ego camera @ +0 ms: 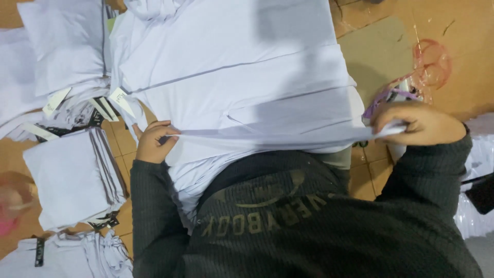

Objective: The person uses scissors to cut tags off a stack of white shirts. They then insert a cardboard piece into the shirts and fold them neatly, stacking the folded shirts on the floor.

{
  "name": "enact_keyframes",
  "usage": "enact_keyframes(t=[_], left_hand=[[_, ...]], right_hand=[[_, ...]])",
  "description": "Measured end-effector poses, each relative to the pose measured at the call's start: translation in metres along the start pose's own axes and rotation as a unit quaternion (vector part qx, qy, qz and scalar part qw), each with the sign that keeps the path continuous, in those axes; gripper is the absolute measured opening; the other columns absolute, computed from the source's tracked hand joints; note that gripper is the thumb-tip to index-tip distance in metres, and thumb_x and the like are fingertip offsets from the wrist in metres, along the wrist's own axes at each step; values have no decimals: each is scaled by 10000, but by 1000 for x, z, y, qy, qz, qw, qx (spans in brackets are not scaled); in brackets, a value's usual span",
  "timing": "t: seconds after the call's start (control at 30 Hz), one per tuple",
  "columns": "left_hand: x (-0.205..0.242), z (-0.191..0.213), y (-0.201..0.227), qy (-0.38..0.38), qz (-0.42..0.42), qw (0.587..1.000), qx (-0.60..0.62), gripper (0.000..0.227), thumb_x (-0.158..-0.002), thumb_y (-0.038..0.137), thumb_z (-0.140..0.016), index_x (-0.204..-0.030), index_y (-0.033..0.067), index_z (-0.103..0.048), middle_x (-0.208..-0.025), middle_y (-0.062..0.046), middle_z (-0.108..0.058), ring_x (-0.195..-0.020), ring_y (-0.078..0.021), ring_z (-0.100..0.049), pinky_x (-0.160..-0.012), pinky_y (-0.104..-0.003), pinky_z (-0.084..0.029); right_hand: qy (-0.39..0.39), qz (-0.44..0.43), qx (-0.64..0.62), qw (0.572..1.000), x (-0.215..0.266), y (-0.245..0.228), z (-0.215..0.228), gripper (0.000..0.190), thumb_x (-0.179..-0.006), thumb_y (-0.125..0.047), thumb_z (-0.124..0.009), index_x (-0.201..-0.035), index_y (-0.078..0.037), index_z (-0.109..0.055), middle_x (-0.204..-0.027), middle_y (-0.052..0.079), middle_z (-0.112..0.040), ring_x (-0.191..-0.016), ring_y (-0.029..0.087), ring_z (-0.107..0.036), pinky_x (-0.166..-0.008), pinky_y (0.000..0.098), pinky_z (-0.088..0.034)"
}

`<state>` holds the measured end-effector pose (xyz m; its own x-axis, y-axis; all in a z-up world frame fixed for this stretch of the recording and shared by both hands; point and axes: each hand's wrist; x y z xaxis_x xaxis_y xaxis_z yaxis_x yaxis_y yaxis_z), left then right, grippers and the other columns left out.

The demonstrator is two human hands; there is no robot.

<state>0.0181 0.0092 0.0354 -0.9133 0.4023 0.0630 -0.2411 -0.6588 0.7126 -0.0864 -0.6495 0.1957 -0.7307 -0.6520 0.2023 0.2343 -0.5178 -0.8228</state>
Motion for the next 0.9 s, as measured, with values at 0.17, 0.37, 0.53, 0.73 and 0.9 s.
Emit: enact_keyframes(t=[0.17,0.37,0.53,0.73,0.9], left_hand=[[-33,4,16,18,111,990,-88,372,-1100,437,-487,-838,218,-634,-858,40,-695,-1024,-223,-655,-1206,-656,135],[-50,-1,24,-39,76,984,-155,402,-996,512,-609,-762,201,-712,-749,16,-635,-952,-273,-596,-1183,-647,40],[-45,8,37,-74,36,991,-105,281,-872,396,-800,-920,120,-793,-923,-36,-723,-1015,-251,-584,-924,-386,-444],[-39,1,4,-74,8,990,-120,222,-901,357,-782,-942,139,-788,-929,-9,-718,-1014,-236,-590,-970,-379,-424],[-36,2,2,-54,35,994,-87,191,-960,318,-734,-969,132,-775,-931,-6,-693,-1076,-247,-555,-1016,-403,-398]], right_hand=[[337,-196,-64,919,-19,55,-13,318,-898,-57,-805,-1118,-98,-578,-1111,53,-662,-859,136,-582,-745,281,-460],[512,-304,-125,794,-47,172,-47,354,-904,-129,-589,-1242,-232,-612,-1022,-52,-628,-912,63,-596,-939,205,-397],[490,-368,-177,770,-64,161,-49,338,-1069,-422,-472,-1045,-168,-693,-943,-24,-665,-751,118,-576,-668,282,-442],[437,-431,-87,785,-93,113,-27,470,-1073,-586,-489,-852,-173,-528,-790,-20,-516,-760,154,-495,-683,357,-340],[416,-414,-38,809,-92,168,-34,256,-991,-369,-627,-822,-177,-622,-710,-25,-645,-723,149,-578,-715,356,-424]])
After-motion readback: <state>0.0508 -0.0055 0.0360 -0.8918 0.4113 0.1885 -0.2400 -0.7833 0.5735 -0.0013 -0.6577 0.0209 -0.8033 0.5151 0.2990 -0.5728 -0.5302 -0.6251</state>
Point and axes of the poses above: each hand's wrist, its own x-axis away from the middle knuckle, its own z-axis out of the back of the hand, y = z × x
